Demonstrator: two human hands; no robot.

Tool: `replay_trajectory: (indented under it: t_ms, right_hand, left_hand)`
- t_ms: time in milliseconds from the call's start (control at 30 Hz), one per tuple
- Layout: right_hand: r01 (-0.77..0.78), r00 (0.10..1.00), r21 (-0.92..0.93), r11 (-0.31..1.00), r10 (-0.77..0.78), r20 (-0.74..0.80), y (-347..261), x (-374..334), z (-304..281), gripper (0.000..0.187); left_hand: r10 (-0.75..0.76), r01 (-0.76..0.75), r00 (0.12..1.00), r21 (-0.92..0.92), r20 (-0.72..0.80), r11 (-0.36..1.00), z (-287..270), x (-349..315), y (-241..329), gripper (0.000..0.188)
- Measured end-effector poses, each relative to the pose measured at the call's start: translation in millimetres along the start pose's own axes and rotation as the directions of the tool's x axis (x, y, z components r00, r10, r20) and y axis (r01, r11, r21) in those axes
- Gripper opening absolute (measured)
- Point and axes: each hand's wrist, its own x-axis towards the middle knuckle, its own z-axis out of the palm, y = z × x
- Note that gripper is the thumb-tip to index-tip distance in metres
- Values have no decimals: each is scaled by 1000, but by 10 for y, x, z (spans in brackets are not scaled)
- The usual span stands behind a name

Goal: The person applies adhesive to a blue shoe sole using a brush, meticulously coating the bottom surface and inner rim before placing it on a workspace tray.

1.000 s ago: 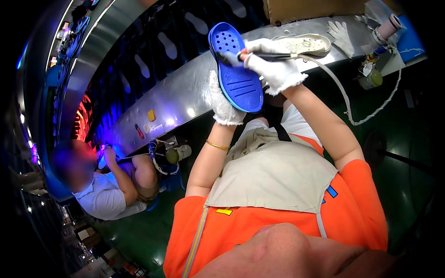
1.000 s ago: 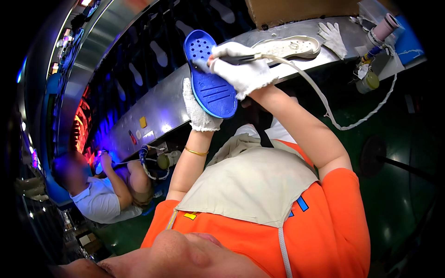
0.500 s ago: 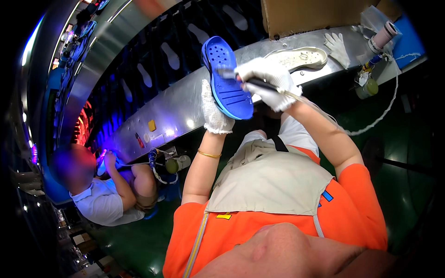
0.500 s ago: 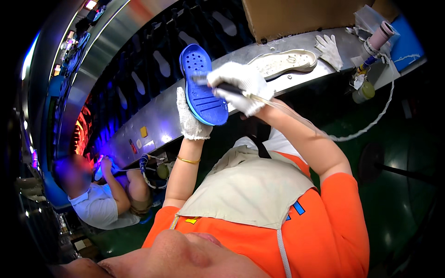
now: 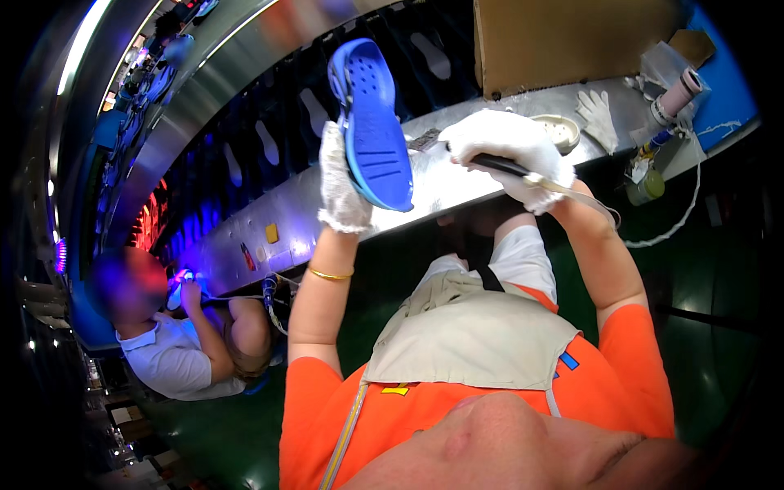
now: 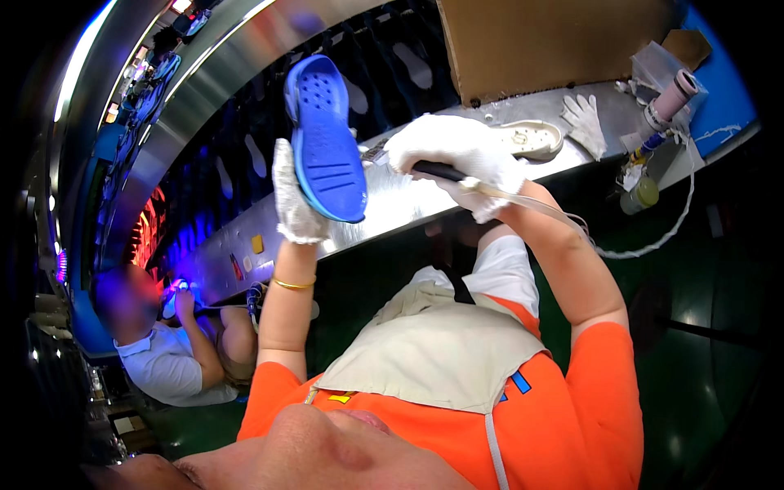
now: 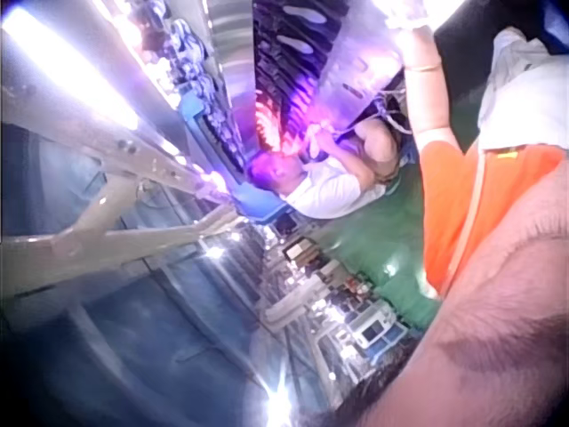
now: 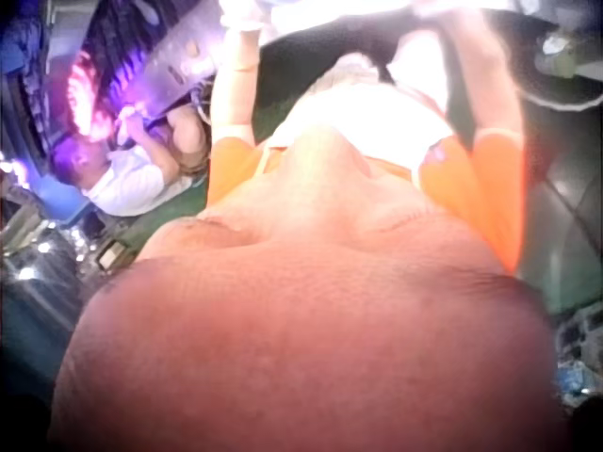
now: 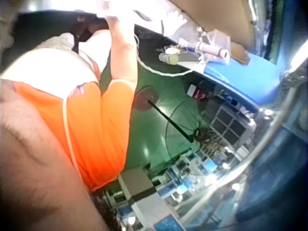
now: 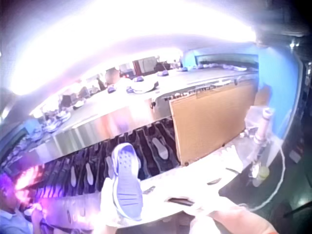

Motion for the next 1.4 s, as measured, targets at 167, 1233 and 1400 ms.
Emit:
replay_trajectory:
  t_ms: [167, 1233, 1400]
  right_hand:
    - [-186, 936, 228, 956, 243, -256, -74, -120, -139, 22]
    - [-451, 836, 465, 762, 543, -77, 205, -271, 338, 22]
    - [-469, 824, 471, 747, 563, -73, 6, -268, 301, 21]
  left_hand:
    - [148, -188, 938, 103, 312, 977, 445, 561, 946, 74]
    - [533, 310, 842, 884, -85, -349, -685, 1133, 3309, 54]
    - [644, 658, 709, 596, -286, -460, -1326, 1558, 3526, 83]
